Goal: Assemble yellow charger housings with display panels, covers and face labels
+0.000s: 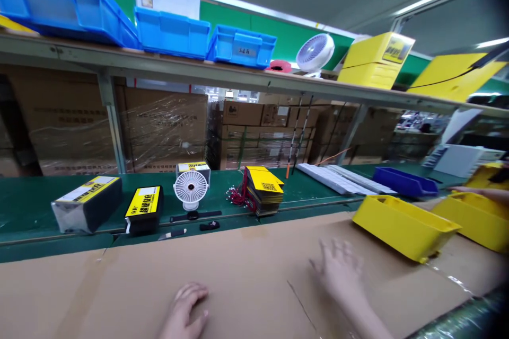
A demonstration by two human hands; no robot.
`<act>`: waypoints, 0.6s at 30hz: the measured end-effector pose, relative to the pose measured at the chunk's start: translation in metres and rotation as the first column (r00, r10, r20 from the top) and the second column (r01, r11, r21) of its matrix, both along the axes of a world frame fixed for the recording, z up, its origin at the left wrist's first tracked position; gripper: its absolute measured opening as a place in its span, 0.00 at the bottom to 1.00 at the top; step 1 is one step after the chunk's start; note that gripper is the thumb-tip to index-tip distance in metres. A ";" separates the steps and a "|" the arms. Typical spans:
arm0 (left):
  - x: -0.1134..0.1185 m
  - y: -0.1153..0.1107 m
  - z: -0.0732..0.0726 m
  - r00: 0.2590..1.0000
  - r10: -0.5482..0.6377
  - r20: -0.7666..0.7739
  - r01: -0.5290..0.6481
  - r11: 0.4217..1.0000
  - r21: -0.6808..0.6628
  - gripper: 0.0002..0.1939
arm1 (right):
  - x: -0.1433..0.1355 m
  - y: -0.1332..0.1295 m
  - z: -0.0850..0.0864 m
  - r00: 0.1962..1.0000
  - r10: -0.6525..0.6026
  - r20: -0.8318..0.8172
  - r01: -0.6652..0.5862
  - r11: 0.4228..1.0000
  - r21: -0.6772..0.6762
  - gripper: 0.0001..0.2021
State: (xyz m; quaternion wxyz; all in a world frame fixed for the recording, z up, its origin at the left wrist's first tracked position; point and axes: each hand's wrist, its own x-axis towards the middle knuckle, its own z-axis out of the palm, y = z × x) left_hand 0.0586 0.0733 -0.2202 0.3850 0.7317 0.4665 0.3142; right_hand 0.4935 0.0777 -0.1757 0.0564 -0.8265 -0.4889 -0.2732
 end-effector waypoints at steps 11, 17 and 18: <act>-0.007 -0.002 0.009 0.992 -0.033 0.125 0.035 0.999 -0.012 0.15 | -0.131 0.128 0.136 0.882 0.471 0.002 -0.465 0.869 0.172 0.30; -0.008 0.001 0.010 0.986 -0.060 0.154 0.065 0.997 -0.030 0.15 | -0.153 0.100 0.144 0.826 0.563 0.024 -0.557 0.810 0.181 0.21; -0.007 0.001 0.010 0.985 -0.059 0.162 0.065 0.997 -0.032 0.16 | -0.162 0.084 0.142 0.806 0.591 0.039 -0.586 0.787 0.192 0.21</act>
